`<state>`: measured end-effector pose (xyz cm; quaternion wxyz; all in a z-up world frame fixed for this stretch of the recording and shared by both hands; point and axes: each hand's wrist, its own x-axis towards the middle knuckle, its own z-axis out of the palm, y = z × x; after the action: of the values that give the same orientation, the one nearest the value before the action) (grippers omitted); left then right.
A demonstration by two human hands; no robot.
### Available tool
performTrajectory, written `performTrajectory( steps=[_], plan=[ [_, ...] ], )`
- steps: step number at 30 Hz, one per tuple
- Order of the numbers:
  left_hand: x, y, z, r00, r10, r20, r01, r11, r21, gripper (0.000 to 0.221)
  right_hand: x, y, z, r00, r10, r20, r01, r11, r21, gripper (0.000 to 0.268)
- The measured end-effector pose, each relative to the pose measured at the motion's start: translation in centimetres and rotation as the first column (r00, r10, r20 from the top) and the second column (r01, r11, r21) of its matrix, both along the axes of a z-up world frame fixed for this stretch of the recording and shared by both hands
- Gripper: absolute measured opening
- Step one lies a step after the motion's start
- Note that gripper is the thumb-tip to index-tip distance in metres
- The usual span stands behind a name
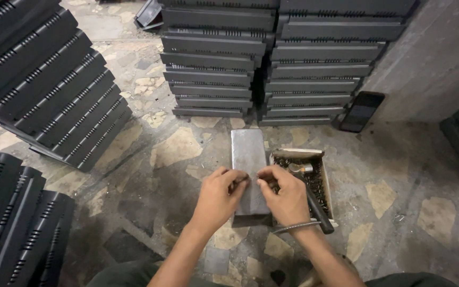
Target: The person assembles small black components onto metal covers using a mounting jig and a hammer.
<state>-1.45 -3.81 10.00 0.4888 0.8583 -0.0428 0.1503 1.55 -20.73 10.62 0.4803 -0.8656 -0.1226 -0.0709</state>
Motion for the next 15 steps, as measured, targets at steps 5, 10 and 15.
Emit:
performTrajectory(
  steps=[5,10,15],
  plan=[
    [-0.1,0.2,-0.4,1.000,0.008,0.003,-0.008,1.000,-0.018,0.015,0.2,-0.1,-0.6,1.000,-0.001,0.009,0.001,0.999,0.032,0.018],
    [-0.1,0.4,-0.5,1.000,0.014,0.027,-0.013,1.000,-0.006,0.019,-0.3,-2.0,1.3,0.996,0.084,-0.021,-0.083,0.994,0.069,0.045],
    [-0.2,0.9,-1.3,1.000,-0.015,0.024,0.016,0.999,-0.031,0.032,-3.6,-14.6,7.8,0.983,-0.177,0.051,0.180,0.982,-0.062,0.031]
  ],
)
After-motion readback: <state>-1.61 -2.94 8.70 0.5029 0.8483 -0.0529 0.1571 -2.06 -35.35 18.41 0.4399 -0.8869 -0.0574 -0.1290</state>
